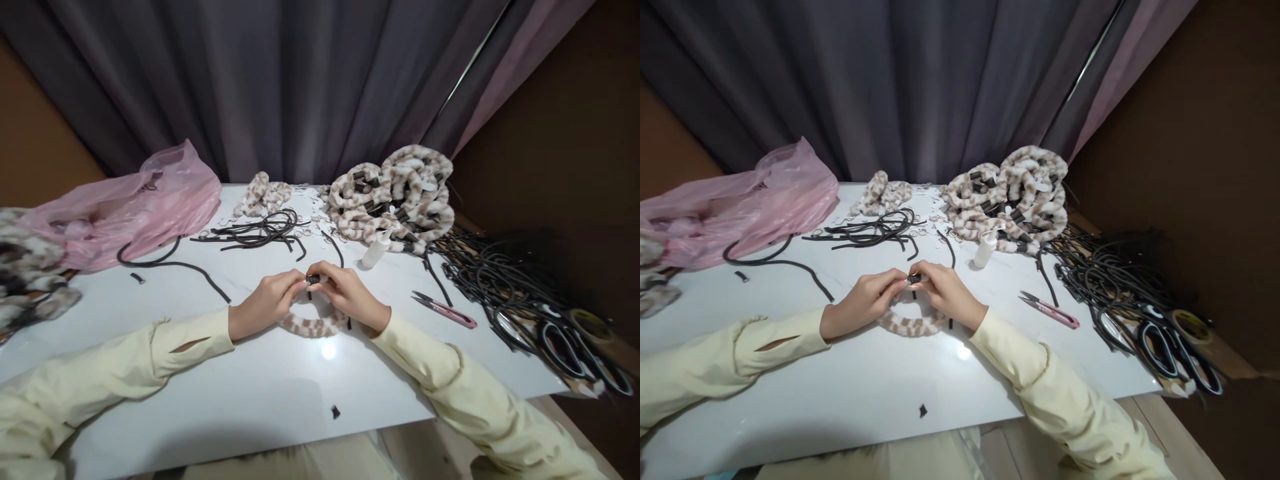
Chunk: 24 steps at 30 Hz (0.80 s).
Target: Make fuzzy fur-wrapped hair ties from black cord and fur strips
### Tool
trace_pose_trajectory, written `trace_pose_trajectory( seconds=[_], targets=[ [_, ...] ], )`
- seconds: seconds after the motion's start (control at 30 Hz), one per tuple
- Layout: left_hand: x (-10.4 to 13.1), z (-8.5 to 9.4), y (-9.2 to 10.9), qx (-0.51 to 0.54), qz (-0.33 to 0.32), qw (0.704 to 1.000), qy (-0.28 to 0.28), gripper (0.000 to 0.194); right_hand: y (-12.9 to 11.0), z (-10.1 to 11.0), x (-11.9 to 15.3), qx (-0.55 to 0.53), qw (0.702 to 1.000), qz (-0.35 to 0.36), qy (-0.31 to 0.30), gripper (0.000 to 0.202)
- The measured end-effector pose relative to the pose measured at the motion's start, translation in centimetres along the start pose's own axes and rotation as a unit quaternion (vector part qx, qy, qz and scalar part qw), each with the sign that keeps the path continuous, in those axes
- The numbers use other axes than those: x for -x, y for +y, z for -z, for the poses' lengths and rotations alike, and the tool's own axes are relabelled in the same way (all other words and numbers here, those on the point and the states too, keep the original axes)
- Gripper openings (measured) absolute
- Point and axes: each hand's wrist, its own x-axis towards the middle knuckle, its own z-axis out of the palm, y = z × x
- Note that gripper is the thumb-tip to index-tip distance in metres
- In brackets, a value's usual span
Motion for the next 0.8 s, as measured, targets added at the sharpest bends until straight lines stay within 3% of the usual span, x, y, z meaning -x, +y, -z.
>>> trace_pose_trajectory(
  seconds=[0.23,0.5,0.8],
  targets=[
    [-0.16,-0.06,0.2,0.027,0.061,0.998,0.003,0.014,0.47,-0.48,-0.07,0.097,0.994,0.048,-0.013,0.015],
    [-0.68,0.15,0.39,0.077,0.072,0.994,0.002,0.026,0.52,-0.85,-0.11,0.224,0.974,0.03,-0.018,0.015],
    [-0.76,-0.02,0.23,0.172,0.123,0.977,-0.003,0.025,0.29,-0.6,-0.27,0.314,0.944,0.105,-0.004,0.019]
  ],
)
